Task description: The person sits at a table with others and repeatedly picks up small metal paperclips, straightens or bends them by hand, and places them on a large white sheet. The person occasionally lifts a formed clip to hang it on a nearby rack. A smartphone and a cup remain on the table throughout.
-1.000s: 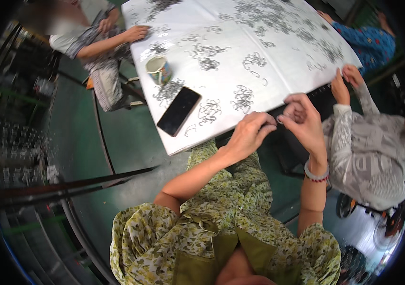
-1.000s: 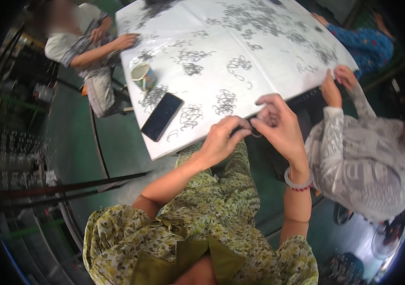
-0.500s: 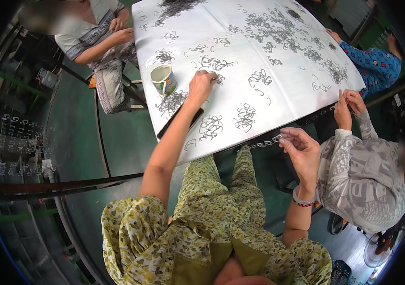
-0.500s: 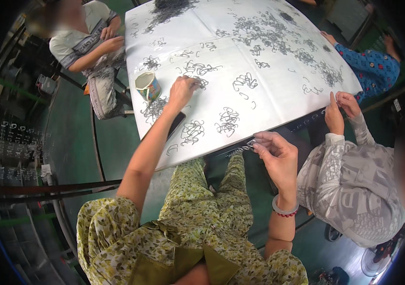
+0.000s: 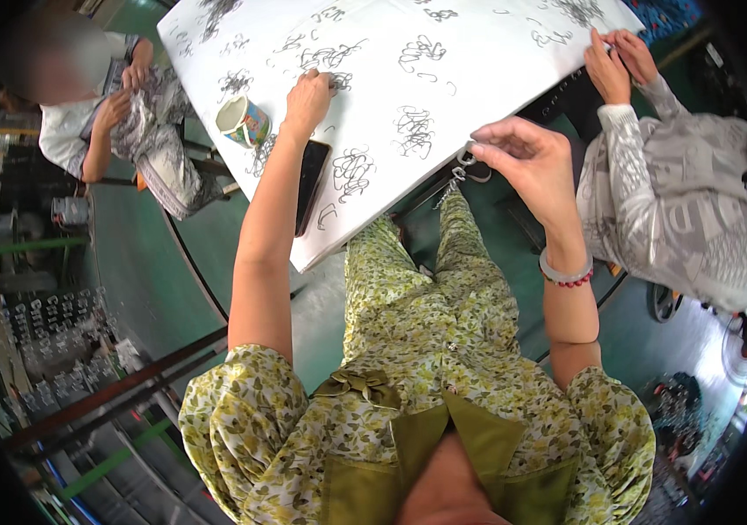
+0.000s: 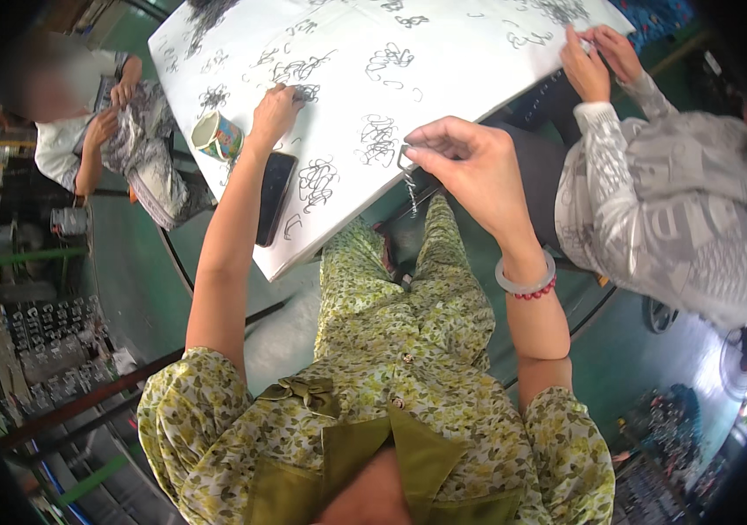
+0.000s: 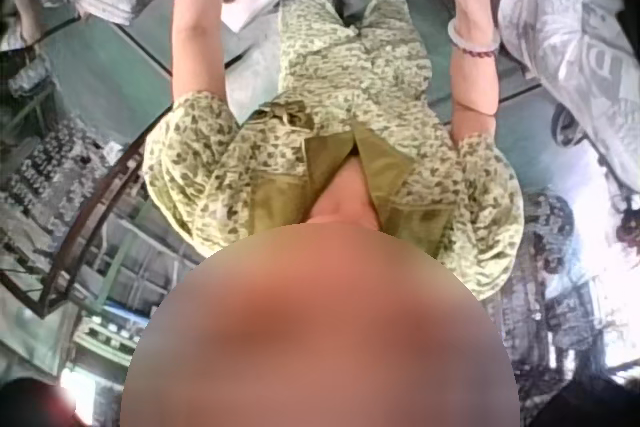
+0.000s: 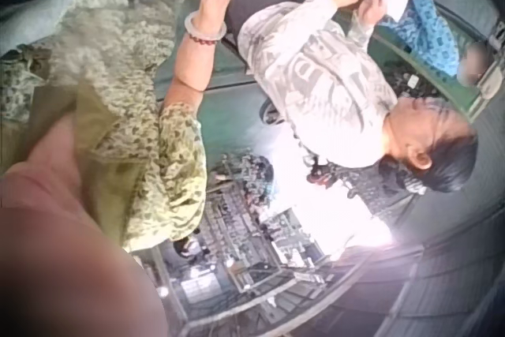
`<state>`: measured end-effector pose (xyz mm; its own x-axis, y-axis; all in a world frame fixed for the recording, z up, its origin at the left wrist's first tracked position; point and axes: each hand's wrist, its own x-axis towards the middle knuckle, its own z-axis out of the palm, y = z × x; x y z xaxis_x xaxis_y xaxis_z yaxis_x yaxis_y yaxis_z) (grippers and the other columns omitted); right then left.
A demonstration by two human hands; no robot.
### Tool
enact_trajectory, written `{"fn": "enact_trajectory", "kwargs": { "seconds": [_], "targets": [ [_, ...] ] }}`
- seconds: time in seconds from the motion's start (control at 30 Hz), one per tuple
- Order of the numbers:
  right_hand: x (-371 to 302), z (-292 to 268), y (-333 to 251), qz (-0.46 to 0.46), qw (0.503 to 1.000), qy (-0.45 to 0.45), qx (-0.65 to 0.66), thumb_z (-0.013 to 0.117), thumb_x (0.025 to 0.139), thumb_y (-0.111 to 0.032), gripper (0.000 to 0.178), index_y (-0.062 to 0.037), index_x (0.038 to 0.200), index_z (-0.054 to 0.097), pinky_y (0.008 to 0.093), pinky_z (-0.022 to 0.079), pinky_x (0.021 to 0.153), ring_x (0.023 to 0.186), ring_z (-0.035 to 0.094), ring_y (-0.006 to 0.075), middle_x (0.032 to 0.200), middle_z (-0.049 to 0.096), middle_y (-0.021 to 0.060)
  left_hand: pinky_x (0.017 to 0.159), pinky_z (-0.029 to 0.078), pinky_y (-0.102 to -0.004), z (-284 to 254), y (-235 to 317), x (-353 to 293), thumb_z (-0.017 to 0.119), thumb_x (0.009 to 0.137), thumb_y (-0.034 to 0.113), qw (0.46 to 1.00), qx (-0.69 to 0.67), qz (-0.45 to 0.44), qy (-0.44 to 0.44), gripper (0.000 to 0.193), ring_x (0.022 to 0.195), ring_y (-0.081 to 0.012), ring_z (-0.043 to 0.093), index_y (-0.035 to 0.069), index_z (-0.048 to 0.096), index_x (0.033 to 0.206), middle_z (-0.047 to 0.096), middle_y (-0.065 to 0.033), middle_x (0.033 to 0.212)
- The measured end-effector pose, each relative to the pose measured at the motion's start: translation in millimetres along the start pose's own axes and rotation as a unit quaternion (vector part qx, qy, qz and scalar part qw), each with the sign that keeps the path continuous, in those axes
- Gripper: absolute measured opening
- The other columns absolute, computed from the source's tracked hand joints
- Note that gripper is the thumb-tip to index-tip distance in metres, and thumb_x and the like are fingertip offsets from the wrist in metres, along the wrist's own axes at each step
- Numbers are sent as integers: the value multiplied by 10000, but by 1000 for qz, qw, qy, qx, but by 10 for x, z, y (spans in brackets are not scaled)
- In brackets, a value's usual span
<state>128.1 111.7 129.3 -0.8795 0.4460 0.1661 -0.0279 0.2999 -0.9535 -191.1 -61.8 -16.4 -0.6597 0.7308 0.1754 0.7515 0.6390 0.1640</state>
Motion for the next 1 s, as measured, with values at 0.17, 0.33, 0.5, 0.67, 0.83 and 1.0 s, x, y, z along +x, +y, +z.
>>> {"fn": "enact_trajectory", "kwargs": {
  "seconds": [0.17, 0.33, 0.5, 0.67, 0.83, 1.0],
  "targets": [
    [35, 7, 126, -2, 1000, 9, -5, 734, 814, -62, 166, 34, 948, 720, 227, 518, 676, 732, 648, 90, 804, 715, 62, 806, 524, -450, 242, -115, -37, 636, 872, 206, 999, -15, -37, 33, 190, 949, -358, 641, 37, 684, 943, 677, -174, 962],
    [-67, 50, 303, 10, 1000, 13, 26, 724, 844, -47, 135, 16, 964, 724, 210, 515, 662, 727, 638, 69, 801, 704, 39, 748, 513, -417, -83, -81, -117, 656, 873, 239, 993, -53, -93, 47, 178, 829, -373, 669, 93, 732, 942, 713, -155, 887],
    [-117, 73, 450, 54, 994, 22, 89, 719, 831, -51, 152, 9, 970, 729, 224, 524, 642, 697, 645, 81, 780, 711, 57, 686, 540, -302, -442, 265, -228, 684, 872, 92, 959, -225, -164, 53, 174, 702, -143, 670, -18, 722, 1001, 729, -107, 829],
    [-152, 110, 563, 103, 987, 40, 115, 708, 825, -39, 170, -2, 989, 733, 228, 531, 627, 682, 651, 86, 766, 714, 68, 738, 592, -305, -650, 1122, -591, 645, 916, 37, 816, -567, -111, -7, 207, 778, -183, 683, -113, 655, 1059, 704, -163, 916],
    [-154, 202, 603, 97, 989, 36, 103, 688, 876, -44, 171, 14, 1036, 710, 193, 510, 643, 736, 637, 60, 809, 709, 35, 767, 562, -291, -823, 1799, -999, 701, 874, 18, 752, -650, -106, -22, 131, 788, -160, 671, -56, 685, 981, 711, -118, 880],
    [-181, 250, 584, 73, 989, 64, 113, 685, 873, -38, 159, 24, 1017, 711, 209, 524, 674, 746, 640, 65, 813, 705, 37, 837, 527, -287, -753, 1990, -1060, 723, 859, 41, 813, -579, -39, 36, 111, 907, -157, 642, -2, 685, 953, 682, -103, 1014]
  ]
}}
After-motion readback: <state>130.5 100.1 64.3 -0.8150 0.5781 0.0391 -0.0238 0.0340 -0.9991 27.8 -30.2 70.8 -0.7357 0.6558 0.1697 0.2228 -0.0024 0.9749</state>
